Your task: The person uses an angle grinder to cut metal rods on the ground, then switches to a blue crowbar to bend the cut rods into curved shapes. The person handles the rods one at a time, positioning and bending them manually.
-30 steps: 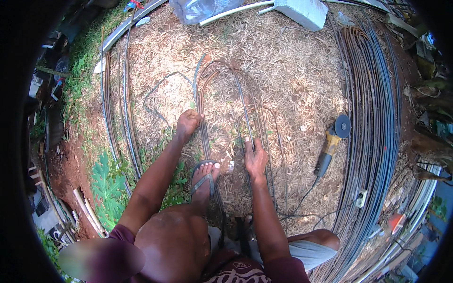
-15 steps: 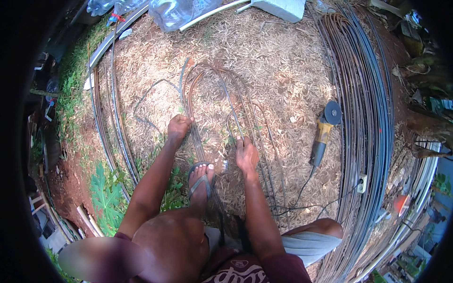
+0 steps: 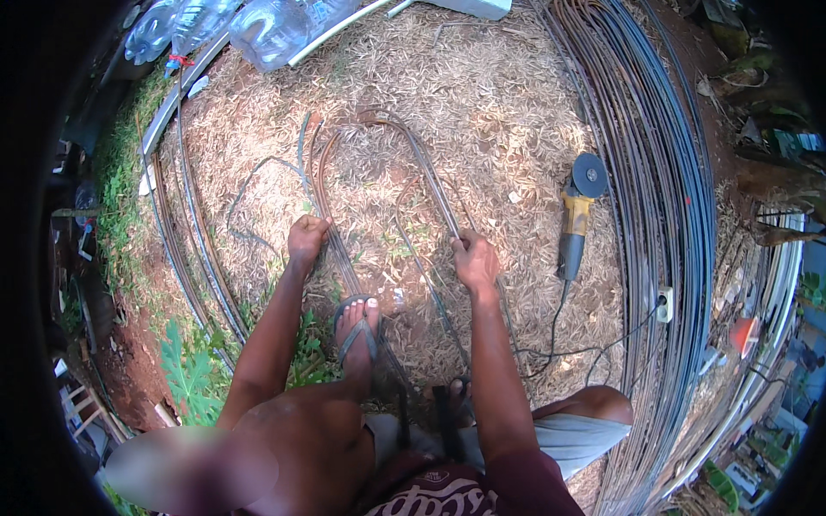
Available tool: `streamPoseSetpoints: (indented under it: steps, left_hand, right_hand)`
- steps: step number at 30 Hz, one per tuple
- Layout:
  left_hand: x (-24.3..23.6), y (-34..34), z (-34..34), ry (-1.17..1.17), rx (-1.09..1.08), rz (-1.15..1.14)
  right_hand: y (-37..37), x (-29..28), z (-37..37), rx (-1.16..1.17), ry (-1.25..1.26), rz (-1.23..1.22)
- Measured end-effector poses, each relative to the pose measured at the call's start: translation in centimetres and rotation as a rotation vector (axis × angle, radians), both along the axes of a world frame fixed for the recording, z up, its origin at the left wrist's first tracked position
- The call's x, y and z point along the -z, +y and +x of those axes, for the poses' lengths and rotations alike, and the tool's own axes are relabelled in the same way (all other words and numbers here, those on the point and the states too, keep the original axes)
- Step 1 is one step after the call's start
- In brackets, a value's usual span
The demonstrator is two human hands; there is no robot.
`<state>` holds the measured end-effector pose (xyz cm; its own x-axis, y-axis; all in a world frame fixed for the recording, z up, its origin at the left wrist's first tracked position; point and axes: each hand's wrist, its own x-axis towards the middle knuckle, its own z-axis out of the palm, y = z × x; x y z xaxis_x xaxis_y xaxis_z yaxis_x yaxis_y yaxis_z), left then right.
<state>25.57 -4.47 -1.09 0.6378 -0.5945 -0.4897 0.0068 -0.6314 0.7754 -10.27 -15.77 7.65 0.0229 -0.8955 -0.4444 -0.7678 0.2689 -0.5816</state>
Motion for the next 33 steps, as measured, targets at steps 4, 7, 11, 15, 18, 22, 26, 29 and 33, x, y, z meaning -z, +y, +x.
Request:
streamPoseSetpoints:
  steps: [4, 7, 11, 15, 18, 22, 26, 29, 33]
  left_hand:
    - [-0.6, -0.2, -0.6, 0.049, -0.046, 0.051]
    - [-1.5, -0.8, -3.4, -0.450, -0.081, 0.096]
    - [-4.0, -2.5, -8.9, -0.637, 0.247, -0.194]
    - [-5.0, -4.8, -15.6, -0.259, 0.567, 0.127]
    - [-4.3, -5.6, -17.3, -0.319, 0.588, 0.148]
    - [-2.6, -5.1, -17.9, -0.061, 0.388, 0.032]
    - [-1.4, -5.0, -19.5, 0.378, 0.138, -0.092]
    - [-1.5, -5.6, -20.4, 0.621, 0.145, -0.157]
    - [-2.9, -5.1, -22.0, 0.461, 0.392, -0.063]
  right_hand:
    - [2.8, 2.7, 1.4, 0.034, 0.144, -0.298]
    - [2.7, 2.7, 0.2, 0.080, 0.130, -0.225]
    - [1.4, 2.2, -3.4, 0.153, 0.188, -0.309]
    - [2.7, 1.0, -7.2, 0.155, 0.010, -0.065]
    - [6.0, 0.5, -8.1, 0.116, 0.047, 0.030]
    - [10.7, 0.9, -7.7, -0.045, 0.107, 0.170]
    - [14.8, 1.6, -7.9, -0.060, 0.142, 0.235]
    - [16.0, 2.1, -8.6, 0.061, 0.167, 0.130]
    - [15.9, 3.0, -8.8, -0.021, 0.204, -0.018]
